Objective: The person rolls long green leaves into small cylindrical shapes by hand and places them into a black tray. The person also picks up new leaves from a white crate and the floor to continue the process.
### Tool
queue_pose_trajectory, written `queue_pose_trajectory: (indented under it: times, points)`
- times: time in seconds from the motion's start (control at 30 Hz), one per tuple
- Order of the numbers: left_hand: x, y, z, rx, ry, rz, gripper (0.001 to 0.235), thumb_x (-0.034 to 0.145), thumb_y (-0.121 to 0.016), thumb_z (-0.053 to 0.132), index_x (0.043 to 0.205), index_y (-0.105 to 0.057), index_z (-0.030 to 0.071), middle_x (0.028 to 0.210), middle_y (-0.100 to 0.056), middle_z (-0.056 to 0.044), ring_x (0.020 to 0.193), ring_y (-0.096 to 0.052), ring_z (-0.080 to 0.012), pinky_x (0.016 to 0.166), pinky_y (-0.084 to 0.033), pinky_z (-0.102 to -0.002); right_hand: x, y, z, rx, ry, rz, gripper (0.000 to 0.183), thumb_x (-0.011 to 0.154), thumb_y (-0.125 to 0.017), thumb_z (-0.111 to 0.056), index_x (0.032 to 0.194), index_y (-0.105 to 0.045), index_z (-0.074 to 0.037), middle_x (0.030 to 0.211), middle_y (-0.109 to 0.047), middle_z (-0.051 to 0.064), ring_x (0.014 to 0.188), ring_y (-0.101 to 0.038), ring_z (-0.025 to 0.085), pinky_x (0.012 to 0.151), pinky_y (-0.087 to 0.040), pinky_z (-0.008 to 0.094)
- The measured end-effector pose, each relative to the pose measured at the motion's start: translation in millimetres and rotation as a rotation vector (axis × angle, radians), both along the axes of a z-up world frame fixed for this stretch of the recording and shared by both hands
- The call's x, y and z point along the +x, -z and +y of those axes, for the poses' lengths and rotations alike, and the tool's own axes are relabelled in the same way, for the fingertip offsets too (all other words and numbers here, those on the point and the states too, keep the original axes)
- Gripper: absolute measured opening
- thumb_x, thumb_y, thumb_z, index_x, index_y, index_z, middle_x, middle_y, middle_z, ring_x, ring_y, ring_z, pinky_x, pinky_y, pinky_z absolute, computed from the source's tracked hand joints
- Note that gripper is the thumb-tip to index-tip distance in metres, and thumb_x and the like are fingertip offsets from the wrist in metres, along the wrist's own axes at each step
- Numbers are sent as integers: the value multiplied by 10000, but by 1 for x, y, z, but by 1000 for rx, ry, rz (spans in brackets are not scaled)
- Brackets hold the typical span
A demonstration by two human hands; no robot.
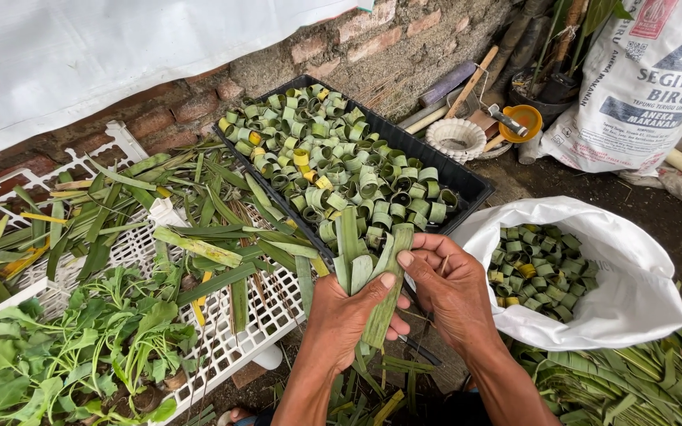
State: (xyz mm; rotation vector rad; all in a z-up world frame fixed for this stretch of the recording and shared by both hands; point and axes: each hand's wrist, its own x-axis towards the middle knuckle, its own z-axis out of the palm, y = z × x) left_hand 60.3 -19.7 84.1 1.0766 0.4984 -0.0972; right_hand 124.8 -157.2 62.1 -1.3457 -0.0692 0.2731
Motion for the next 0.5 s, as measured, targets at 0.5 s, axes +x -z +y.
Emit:
queue_pose_trajectory:
  times: [0.5]
  points:
    - [3, 10, -3, -65, 41, -73, 241, 1030, -538, 104, 1160, -613, -84, 996, -726, -293, 738, -768, -426, 627, -672, -513, 9, 1, -10, -17, 69, -64, 128, 947, -712, -105, 1047, -658, -46, 514, -461, -40, 392, -232, 75, 345, -187, 246]
